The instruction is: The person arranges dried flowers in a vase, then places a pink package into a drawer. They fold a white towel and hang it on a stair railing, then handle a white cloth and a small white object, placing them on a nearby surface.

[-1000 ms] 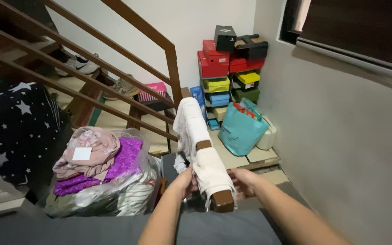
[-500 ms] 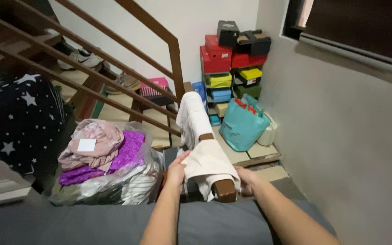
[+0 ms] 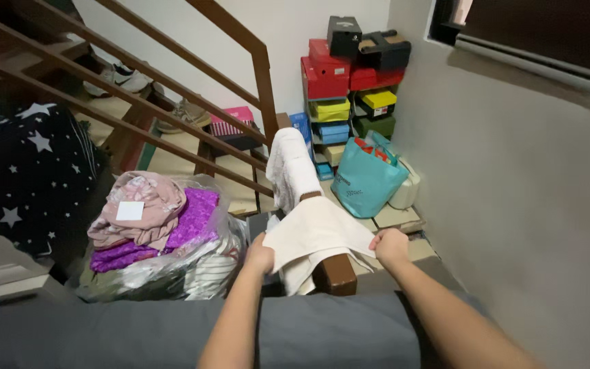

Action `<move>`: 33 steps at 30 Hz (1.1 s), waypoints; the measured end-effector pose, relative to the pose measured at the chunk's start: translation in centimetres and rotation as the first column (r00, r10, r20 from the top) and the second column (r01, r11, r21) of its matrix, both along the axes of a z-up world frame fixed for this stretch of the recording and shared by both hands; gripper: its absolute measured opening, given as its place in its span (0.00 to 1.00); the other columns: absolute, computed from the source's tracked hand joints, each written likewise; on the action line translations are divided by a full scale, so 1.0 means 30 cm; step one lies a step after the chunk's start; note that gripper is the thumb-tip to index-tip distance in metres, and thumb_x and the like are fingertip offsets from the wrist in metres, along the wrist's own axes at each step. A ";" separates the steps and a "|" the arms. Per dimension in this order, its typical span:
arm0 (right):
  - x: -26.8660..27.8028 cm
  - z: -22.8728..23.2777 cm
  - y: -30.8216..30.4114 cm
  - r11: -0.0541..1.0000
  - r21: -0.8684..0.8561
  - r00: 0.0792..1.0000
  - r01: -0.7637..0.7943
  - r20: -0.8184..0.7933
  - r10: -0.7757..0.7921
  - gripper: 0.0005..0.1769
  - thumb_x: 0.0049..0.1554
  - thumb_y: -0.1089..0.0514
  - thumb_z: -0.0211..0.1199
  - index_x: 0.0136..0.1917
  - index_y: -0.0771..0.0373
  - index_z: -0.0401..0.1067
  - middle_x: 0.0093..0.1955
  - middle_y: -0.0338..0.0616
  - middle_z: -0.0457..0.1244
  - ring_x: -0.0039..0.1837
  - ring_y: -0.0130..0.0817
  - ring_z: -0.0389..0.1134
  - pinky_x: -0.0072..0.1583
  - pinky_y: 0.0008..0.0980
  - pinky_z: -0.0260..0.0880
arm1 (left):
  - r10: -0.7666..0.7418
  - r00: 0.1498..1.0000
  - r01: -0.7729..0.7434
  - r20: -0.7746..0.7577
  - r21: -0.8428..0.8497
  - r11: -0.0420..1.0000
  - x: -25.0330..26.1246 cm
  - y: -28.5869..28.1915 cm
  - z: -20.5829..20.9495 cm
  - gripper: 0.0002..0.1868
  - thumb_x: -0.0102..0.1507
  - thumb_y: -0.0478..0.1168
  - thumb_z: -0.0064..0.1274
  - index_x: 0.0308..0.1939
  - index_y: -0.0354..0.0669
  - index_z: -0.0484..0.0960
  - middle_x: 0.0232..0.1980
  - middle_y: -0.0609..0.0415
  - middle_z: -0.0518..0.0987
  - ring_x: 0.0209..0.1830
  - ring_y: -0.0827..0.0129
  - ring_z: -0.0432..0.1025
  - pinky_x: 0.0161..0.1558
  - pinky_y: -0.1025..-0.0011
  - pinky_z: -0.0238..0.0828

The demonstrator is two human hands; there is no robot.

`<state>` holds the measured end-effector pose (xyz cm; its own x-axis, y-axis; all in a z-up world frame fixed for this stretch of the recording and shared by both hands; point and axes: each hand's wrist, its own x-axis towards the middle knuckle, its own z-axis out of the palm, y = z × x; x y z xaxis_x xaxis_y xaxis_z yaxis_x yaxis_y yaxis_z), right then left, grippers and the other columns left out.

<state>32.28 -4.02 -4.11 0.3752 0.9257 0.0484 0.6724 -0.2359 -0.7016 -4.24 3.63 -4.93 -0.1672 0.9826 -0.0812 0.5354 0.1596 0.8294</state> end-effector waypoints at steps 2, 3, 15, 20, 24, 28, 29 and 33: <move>-0.010 0.018 -0.001 0.958 -0.269 0.982 -0.095 0.131 0.134 0.11 0.53 0.57 0.61 0.40 0.55 0.86 0.42 0.45 0.75 0.47 0.38 0.77 0.55 0.36 0.75 | -0.012 0.979 -0.013 -0.204 -0.124 0.992 0.041 -0.054 0.054 0.33 0.60 0.38 0.45 0.73 0.45 0.69 0.70 0.40 0.71 0.69 0.51 0.67 0.68 0.62 0.61; -0.023 0.039 0.006 0.949 -0.311 0.973 -0.060 0.193 0.125 0.13 0.55 0.51 0.61 0.47 0.55 0.83 0.49 0.47 0.72 0.53 0.41 0.74 0.58 0.39 0.72 | 0.010 0.970 -0.049 -0.243 -0.152 0.987 0.059 -0.085 0.096 0.33 0.61 0.40 0.45 0.72 0.47 0.69 0.71 0.41 0.69 0.70 0.51 0.66 0.68 0.60 0.60; -0.297 0.259 0.084 0.932 0.147 0.700 -0.332 -0.624 0.348 0.27 0.62 0.47 0.52 0.69 0.63 0.66 0.61 0.50 0.69 0.59 0.36 0.71 0.61 0.35 0.68 | -0.165 0.976 0.148 0.142 0.119 0.982 0.363 -0.051 0.175 0.29 0.64 0.45 0.43 0.70 0.46 0.71 0.65 0.38 0.76 0.67 0.46 0.70 0.67 0.58 0.63; -0.208 0.249 0.092 0.926 0.149 0.730 -0.347 -0.577 0.366 0.31 0.62 0.43 0.49 0.71 0.62 0.67 0.61 0.48 0.68 0.52 0.37 0.67 0.57 0.38 0.69 | -0.094 0.991 0.086 0.093 0.084 0.993 0.304 0.032 0.097 0.33 0.60 0.46 0.49 0.69 0.38 0.70 0.66 0.33 0.76 0.67 0.44 0.71 0.67 0.57 0.66; -0.085 0.340 0.081 0.976 -0.078 0.818 -0.205 -0.562 0.127 0.33 0.60 0.37 0.50 0.74 0.51 0.63 0.68 0.35 0.62 0.57 0.35 0.63 0.61 0.48 0.61 | -0.002 1.000 0.001 0.006 0.167 0.986 0.245 0.107 0.231 0.32 0.59 0.44 0.50 0.68 0.41 0.73 0.65 0.31 0.75 0.66 0.40 0.69 0.67 0.55 0.65; 0.080 0.468 0.030 0.984 -0.075 0.837 -0.160 -0.539 0.095 0.33 0.59 0.36 0.52 0.74 0.49 0.65 0.70 0.38 0.60 0.60 0.38 0.63 0.64 0.50 0.62 | 0.081 0.997 -0.070 -0.013 0.387 0.920 0.372 0.105 0.434 0.31 0.56 0.43 0.54 0.65 0.42 0.76 0.61 0.31 0.75 0.62 0.40 0.70 0.64 0.55 0.65; 0.125 0.495 0.022 0.987 -0.060 0.838 -0.152 -0.538 0.097 0.33 0.60 0.36 0.52 0.74 0.49 0.64 0.70 0.38 0.60 0.61 0.37 0.64 0.64 0.49 0.62 | 0.042 0.999 -0.043 0.012 0.430 0.902 0.429 0.098 0.480 0.31 0.57 0.43 0.53 0.65 0.41 0.76 0.61 0.32 0.76 0.62 0.42 0.71 0.64 0.56 0.65; 0.314 0.576 0.015 0.987 -0.040 0.860 -0.157 -0.497 0.117 0.33 0.60 0.37 0.53 0.75 0.48 0.61 0.70 0.37 0.60 0.64 0.36 0.64 0.63 0.44 0.66 | -0.087 0.996 0.060 0.039 0.450 0.891 0.721 0.074 0.591 0.30 0.57 0.44 0.52 0.64 0.40 0.77 0.59 0.35 0.81 0.60 0.46 0.75 0.64 0.58 0.69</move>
<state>41.71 -3.56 13.15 0.2012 0.9627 -0.1811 0.2745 -0.2329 -0.9330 17.40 5.85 12.81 -0.1015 0.9261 0.3635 0.4817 -0.2739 0.8324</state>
